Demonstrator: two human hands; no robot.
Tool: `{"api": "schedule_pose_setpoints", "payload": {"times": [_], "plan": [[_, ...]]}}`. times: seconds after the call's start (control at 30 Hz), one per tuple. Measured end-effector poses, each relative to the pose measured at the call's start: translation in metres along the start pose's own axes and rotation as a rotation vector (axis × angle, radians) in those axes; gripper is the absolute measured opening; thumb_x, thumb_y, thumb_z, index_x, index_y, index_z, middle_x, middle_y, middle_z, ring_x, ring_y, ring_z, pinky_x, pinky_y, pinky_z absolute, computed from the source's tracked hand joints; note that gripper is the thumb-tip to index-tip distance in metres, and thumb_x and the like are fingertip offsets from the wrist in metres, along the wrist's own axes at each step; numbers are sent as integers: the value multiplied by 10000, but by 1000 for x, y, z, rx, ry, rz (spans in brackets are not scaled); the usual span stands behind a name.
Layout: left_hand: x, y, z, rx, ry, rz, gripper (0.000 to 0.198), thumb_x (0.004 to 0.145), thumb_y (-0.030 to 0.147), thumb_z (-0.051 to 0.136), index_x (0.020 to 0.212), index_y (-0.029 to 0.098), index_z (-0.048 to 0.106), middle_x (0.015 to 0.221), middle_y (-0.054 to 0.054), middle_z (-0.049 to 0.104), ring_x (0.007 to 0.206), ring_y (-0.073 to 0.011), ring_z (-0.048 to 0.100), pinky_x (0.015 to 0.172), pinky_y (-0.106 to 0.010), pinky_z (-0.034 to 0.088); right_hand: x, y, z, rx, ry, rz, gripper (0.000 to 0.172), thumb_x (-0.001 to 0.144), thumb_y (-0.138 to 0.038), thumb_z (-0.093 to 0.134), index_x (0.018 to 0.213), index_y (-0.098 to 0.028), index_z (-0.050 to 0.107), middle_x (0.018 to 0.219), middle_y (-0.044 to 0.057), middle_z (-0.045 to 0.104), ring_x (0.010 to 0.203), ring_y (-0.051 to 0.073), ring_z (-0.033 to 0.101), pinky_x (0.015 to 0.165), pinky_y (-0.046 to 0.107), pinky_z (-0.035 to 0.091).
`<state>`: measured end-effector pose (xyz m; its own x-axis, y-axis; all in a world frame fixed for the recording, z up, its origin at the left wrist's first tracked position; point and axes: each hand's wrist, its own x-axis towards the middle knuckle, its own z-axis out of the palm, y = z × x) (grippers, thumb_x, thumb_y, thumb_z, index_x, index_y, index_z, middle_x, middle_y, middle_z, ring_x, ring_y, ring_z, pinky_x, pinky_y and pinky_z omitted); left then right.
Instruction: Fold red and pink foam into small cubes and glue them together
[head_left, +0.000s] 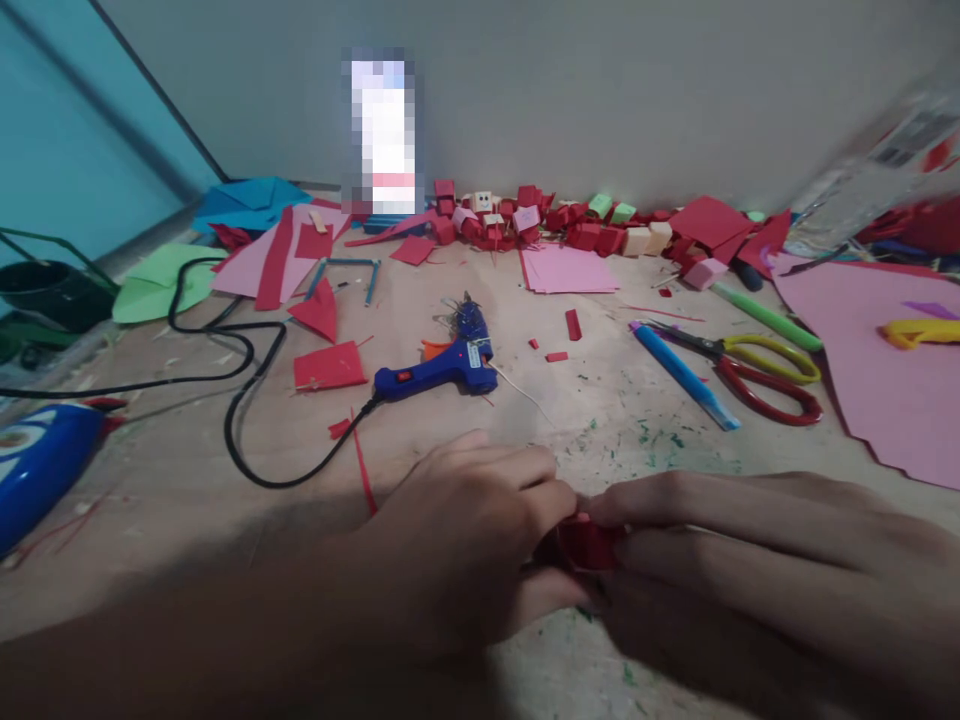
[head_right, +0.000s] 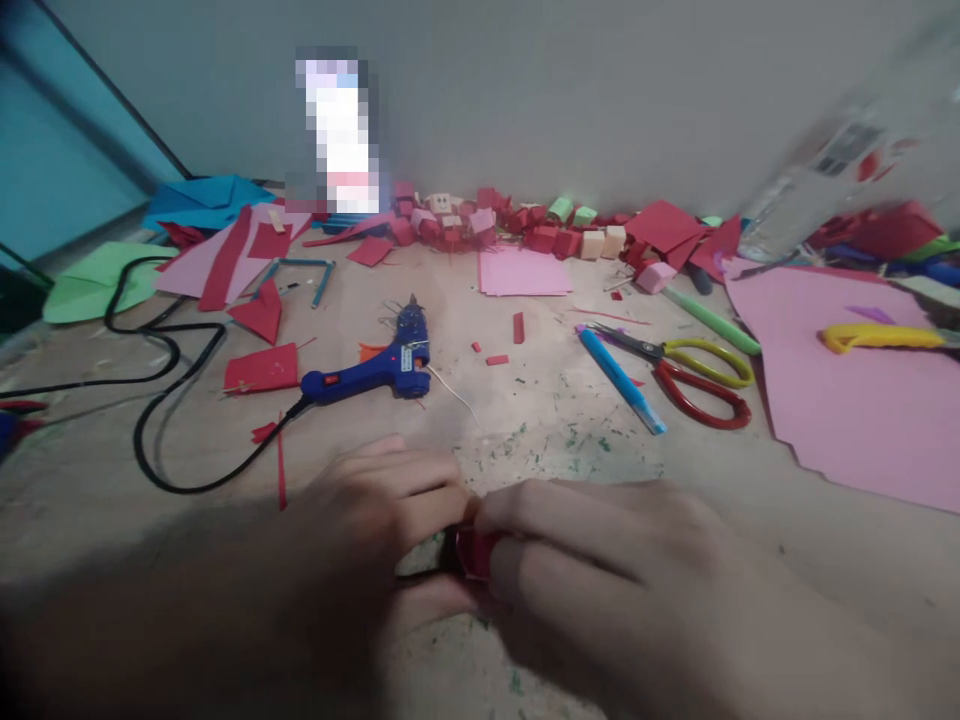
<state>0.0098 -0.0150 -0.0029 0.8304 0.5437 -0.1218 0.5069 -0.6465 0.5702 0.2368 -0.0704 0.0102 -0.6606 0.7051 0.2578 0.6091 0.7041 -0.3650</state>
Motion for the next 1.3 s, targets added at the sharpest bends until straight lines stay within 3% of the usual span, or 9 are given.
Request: {"api": "schedule_pose_setpoints", "payload": {"times": [0.2, 0.33, 0.47, 0.63, 0.87, 1.1, 1.3], "plan": [[-2, -8, 11, 73, 199, 116, 307, 830, 399, 857, 818, 178, 644, 843, 15, 675, 738, -172, 612, 694, -343, 432, 6, 2, 1, 117, -23, -18, 177, 1034, -233, 572, 1050, -209, 747, 962, 57, 751, 764, 168, 741, 612, 216, 595], [-3, -14, 19, 112, 286, 197, 221, 869, 353, 795, 878, 180, 657, 853, 10, 672, 738, -164, 612, 685, -348, 426, 10, -3, 2, 113, -15, -41, 227, 1044, -239, 526, 985, -228, 744, 916, 46, 755, 713, 175, 737, 568, 235, 605], [-2, -18, 24, 133, 356, 249, 190, 883, 347, 749, 896, 177, 664, 876, -1, 676, 726, -159, 606, 658, -348, 416, 16, -9, 3, 116, -53, 6, 283, 1012, -108, 490, 906, -240, 718, 819, 11, 729, 599, 145, 690, 500, 222, 575], [-1, -19, 25, 141, 356, 250, 209, 883, 373, 748, 891, 182, 661, 900, -8, 672, 743, -164, 613, 655, -350, 431, 15, -7, 6, 90, -41, -7, 247, 1052, -190, 493, 928, -211, 706, 937, 62, 756, 720, 173, 735, 542, 232, 597], [-2, -18, 23, 156, 333, 246, 197, 869, 358, 755, 892, 185, 665, 914, -9, 675, 732, -176, 610, 664, -368, 448, 10, -6, 7, 30, -53, -22, 160, 1032, -228, 570, 988, -224, 723, 936, 50, 738, 794, 186, 724, 653, 266, 584], [-1, -18, 21, 189, 314, 230, 285, 884, 442, 763, 951, 181, 672, 940, -20, 672, 783, -195, 640, 666, -366, 457, 12, -5, 2, -15, -104, -28, 148, 1001, -197, 602, 917, -208, 723, 958, 65, 703, 771, 168, 665, 616, 270, 498], [-2, -18, 21, 160, 309, 230, 273, 868, 422, 786, 942, 184, 674, 916, -13, 672, 776, -193, 635, 676, -356, 439, 14, -11, -4, -25, -180, -7, 246, 1049, -215, 507, 902, -207, 704, 904, 56, 665, 729, 162, 641, 570, 271, 459]]}}
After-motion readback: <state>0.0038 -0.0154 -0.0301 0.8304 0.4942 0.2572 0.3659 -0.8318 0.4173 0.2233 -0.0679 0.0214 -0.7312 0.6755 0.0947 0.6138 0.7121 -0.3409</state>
